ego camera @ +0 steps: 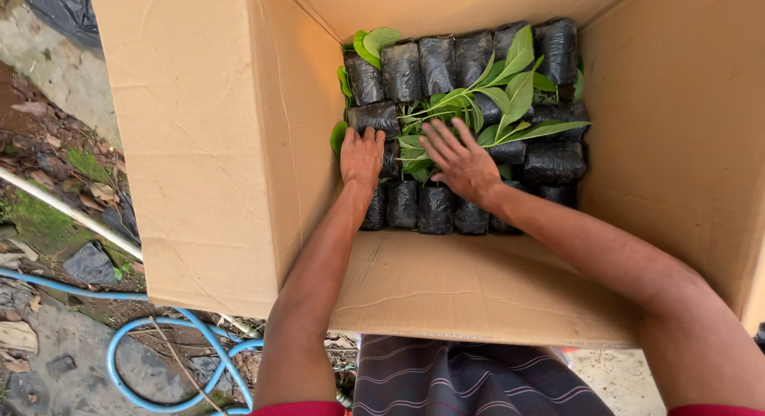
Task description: The person places potted seedlings wrapped in black plastic into a cardboard box, arranging them in rows and adjusting their positions to fit. The person repeatedly reaches into a nearby white basket to retrieve more seedlings and continues filling the box.
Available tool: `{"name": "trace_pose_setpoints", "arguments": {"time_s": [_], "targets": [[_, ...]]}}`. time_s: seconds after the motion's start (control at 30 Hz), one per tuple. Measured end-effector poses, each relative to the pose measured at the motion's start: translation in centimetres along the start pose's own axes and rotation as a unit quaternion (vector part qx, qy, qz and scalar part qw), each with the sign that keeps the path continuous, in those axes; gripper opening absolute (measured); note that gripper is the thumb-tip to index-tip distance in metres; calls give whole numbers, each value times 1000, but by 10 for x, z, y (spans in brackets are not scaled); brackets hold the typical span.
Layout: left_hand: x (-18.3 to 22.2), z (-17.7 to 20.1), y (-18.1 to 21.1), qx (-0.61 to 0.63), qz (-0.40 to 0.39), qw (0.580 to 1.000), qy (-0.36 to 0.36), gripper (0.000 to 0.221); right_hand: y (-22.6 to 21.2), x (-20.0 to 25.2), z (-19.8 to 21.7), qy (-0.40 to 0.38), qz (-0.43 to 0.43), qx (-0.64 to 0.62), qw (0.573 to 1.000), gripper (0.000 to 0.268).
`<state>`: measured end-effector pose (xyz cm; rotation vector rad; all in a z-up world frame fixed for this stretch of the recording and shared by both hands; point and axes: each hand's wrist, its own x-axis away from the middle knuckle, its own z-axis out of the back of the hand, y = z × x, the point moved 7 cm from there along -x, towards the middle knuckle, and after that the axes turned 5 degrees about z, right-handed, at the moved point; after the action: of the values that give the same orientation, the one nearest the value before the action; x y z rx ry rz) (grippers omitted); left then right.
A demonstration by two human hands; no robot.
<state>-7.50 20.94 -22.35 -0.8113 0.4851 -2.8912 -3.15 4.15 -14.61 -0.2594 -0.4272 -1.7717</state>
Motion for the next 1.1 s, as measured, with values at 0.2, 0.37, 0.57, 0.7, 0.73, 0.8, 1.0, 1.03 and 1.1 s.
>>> {"name": "trace_pose_setpoints", "arguments": {"time_s": [0.2, 0.37, 0.57, 0.7, 0.73, 0.8, 1.0, 1.03, 1.1], "targets": [[-18, -27, 8, 11, 35, 999, 40, 19, 12, 3, -51, -106, -22, -147, 983, 88], [-32, -10, 0, 14, 40, 998, 55, 28, 34, -7, -39, -112, 26, -64, 991, 77], [-27, 24, 22, 47, 15, 998, 39, 23, 93, 23, -22, -184, -48, -182, 965, 86], [-16, 51, 30, 102, -39, 993, 48, 28, 134, 57, 7, -173, -164, -272, 932, 70], [-14, 57, 28, 123, -41, 991, 46, 36, 139, 70, 14, -208, -189, -279, 918, 62], [-9, 67, 22, 155, -45, 986, 40, 54, 143, 95, 37, -250, -220, -285, 899, 51], [-1, 96, 70, 289, -159, 939, 93, 58, 136, 146, 98, -131, -188, -326, 917, 39], [0, 91, 79, 277, -157, 945, 77, 48, 128, 141, 91, -127, -179, -306, 926, 37], [-1, 84, 93, 247, -154, 955, 49, 31, 105, 118, 70, -96, -128, -218, 963, 45]]}}
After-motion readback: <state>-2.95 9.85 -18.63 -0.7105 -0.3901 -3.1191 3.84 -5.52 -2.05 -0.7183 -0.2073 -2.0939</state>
